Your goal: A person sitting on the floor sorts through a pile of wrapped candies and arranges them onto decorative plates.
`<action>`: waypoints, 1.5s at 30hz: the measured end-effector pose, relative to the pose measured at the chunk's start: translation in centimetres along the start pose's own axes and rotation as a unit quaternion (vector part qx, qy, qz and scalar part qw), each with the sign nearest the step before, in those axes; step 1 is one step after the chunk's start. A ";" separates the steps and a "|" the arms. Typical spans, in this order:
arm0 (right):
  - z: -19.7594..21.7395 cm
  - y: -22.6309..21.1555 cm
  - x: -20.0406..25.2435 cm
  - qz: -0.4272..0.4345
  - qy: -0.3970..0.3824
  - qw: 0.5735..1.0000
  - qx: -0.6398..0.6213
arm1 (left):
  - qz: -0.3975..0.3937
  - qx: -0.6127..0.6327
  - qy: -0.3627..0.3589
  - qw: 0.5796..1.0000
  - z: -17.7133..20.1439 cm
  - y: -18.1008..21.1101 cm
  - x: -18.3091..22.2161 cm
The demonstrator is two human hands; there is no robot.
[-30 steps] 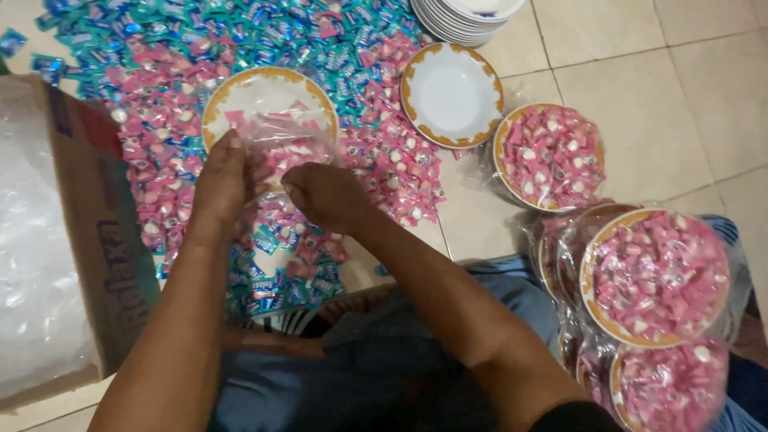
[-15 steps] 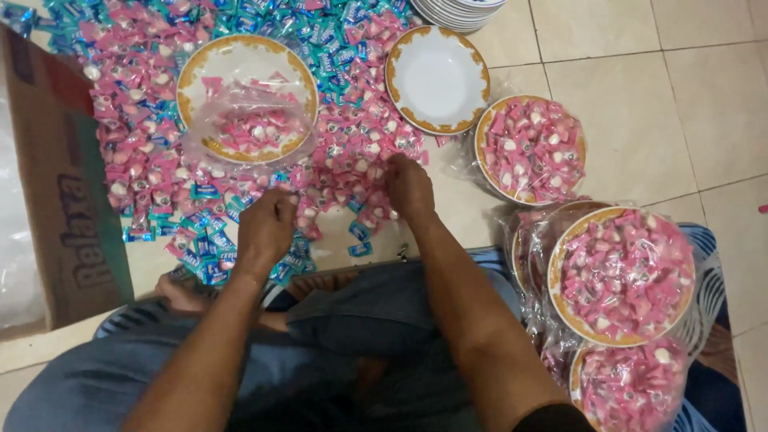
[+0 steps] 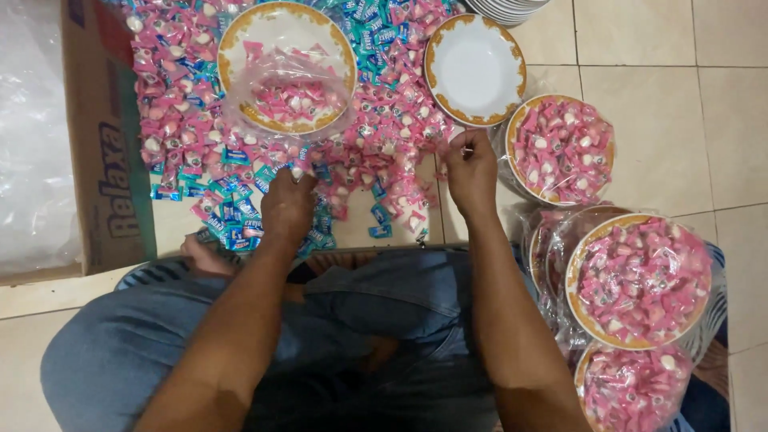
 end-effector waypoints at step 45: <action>-3.0 10.6 1.3 -0.160 -0.112 0.913 0.359 | 0.248 0.282 -0.056 0.925 3.4 -4.7 2.9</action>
Point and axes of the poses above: each hand's wrist, its own x-axis away from the middle knuckle, its own z-axis out of the back of the hand, y = z × x, the point moved 7 cm from there along -x, towards the middle knuckle, and after that the axes turned 7 degrees about -z, right-handed, at the moved point
